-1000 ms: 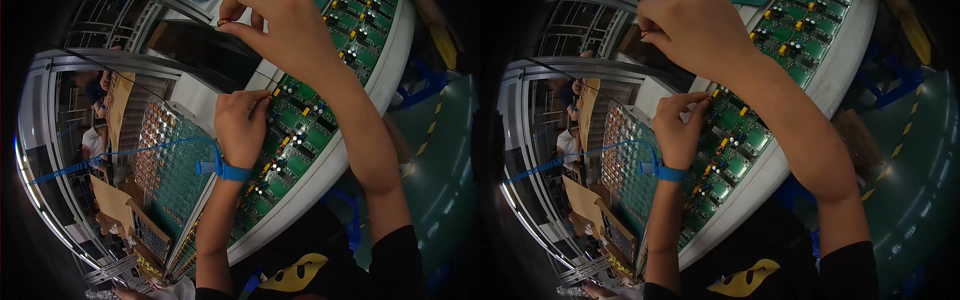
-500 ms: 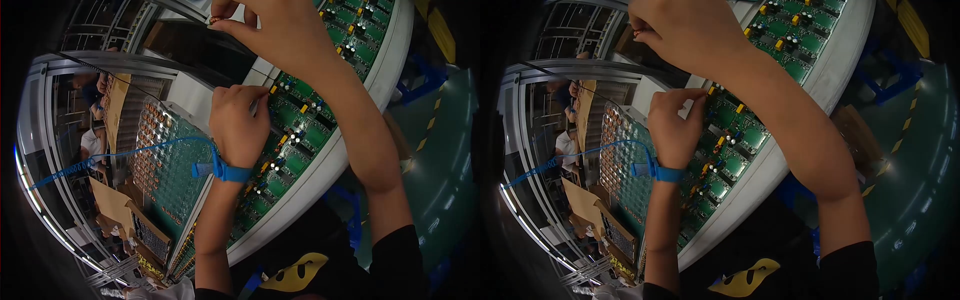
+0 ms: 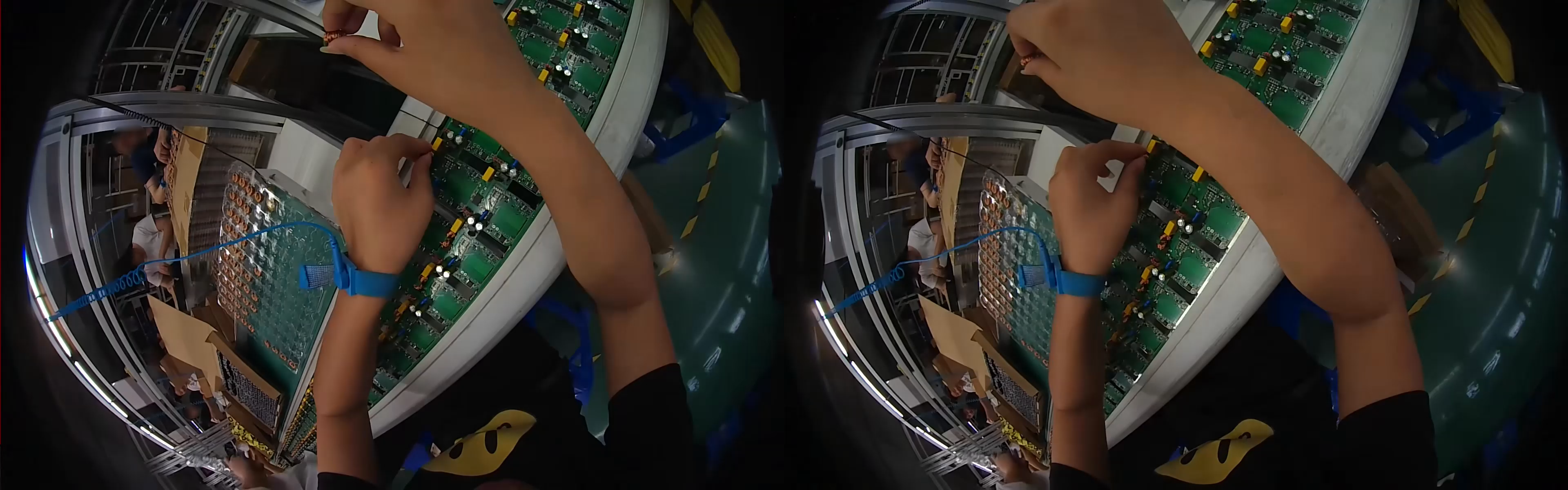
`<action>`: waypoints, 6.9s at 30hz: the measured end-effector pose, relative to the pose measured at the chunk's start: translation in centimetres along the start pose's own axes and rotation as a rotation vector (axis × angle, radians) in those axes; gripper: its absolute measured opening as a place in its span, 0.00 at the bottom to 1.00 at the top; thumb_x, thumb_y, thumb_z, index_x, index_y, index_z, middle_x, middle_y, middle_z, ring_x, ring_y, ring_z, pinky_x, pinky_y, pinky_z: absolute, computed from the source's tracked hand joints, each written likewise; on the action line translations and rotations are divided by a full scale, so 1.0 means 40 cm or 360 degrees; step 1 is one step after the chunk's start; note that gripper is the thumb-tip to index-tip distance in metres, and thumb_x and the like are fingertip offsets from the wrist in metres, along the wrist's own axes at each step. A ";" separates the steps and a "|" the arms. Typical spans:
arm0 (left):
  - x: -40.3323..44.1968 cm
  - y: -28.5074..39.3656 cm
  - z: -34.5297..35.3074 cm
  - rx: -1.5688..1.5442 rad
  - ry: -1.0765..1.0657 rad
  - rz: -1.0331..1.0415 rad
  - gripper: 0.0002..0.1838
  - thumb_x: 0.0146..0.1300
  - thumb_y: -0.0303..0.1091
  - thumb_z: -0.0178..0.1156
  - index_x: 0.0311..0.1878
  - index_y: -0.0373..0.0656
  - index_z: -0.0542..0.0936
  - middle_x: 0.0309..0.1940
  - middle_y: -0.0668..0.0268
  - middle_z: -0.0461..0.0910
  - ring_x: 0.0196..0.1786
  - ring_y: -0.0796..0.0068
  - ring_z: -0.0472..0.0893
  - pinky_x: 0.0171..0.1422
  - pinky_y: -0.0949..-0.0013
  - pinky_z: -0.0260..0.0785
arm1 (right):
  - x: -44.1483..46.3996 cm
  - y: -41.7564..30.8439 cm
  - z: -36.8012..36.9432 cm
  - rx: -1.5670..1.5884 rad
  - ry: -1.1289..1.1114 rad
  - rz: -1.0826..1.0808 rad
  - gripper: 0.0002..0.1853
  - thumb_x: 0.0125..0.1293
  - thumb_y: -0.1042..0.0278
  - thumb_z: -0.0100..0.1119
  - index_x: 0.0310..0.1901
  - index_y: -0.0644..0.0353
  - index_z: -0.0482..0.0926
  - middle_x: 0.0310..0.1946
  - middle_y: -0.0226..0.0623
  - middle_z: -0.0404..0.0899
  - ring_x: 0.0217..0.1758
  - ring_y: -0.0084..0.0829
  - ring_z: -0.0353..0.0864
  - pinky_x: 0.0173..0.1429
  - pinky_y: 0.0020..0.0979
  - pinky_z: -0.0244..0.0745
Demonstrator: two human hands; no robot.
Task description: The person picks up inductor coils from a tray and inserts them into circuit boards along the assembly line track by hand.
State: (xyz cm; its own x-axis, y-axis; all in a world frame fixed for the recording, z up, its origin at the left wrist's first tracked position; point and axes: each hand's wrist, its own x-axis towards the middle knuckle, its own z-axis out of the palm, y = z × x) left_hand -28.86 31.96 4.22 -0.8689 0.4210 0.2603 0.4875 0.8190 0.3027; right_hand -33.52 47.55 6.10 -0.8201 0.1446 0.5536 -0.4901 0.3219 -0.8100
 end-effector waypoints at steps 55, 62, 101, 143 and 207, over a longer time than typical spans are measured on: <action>-0.513 0.082 -0.101 0.0051 -0.0778 0.0515 0.37 0.61 0.36 0.63 0.74 0.41 0.64 0.76 0.62 0.61 0.78 0.61 0.60 0.82 0.57 0.45 | -0.129 0.013 -0.117 -0.0201 -0.1367 0.0187 0.07 0.56 0.77 0.69 0.38 0.58 0.87 0.30 0.28 0.80 0.36 0.23 0.78 0.35 0.26 0.68; -0.516 0.080 -0.094 0.0141 -0.0698 0.0563 0.31 0.66 0.32 0.45 0.73 0.38 0.63 0.76 0.62 0.61 0.78 0.64 0.59 0.83 0.55 0.43 | -0.131 0.042 -0.108 -0.0254 -0.1392 -0.0070 0.07 0.54 0.77 0.70 0.36 0.58 0.87 0.26 0.31 0.80 0.37 0.29 0.75 0.48 0.32 0.70; -0.572 0.074 0.033 -0.0220 -0.0079 0.0415 0.32 0.66 0.31 0.52 0.73 0.34 0.60 0.74 0.52 0.60 0.78 0.54 0.59 0.81 0.53 0.52 | -0.146 0.157 -0.232 -0.0143 -0.1411 -0.0569 0.06 0.59 0.82 0.60 0.39 0.65 0.79 0.41 0.42 0.77 0.47 0.38 0.76 0.56 0.33 0.70; -0.519 0.087 -0.089 -0.0025 -0.0618 0.0550 0.29 0.64 0.30 0.53 0.70 0.39 0.69 0.73 0.61 0.65 0.77 0.62 0.61 0.82 0.56 0.46 | -0.124 0.012 -0.108 -0.0408 -0.1521 -0.0142 0.06 0.55 0.80 0.67 0.36 0.63 0.86 0.34 0.32 0.80 0.40 0.29 0.78 0.44 0.30 0.74; -0.516 0.101 -0.074 0.0081 -0.0591 0.0524 0.28 0.64 0.31 0.53 0.70 0.43 0.70 0.72 0.64 0.67 0.76 0.65 0.64 0.81 0.58 0.51 | -0.154 0.010 -0.117 -0.0541 -0.1396 -0.0425 0.06 0.53 0.77 0.66 0.33 0.61 0.82 0.30 0.35 0.77 0.38 0.38 0.76 0.44 0.37 0.72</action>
State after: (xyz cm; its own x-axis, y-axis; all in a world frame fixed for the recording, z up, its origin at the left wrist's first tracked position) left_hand -8.69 25.42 2.79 -0.6458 0.7634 -0.0126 0.7445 0.6332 0.2117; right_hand -27.29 51.19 3.27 -0.6906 -0.6753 0.2589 -0.6930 0.5156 -0.5039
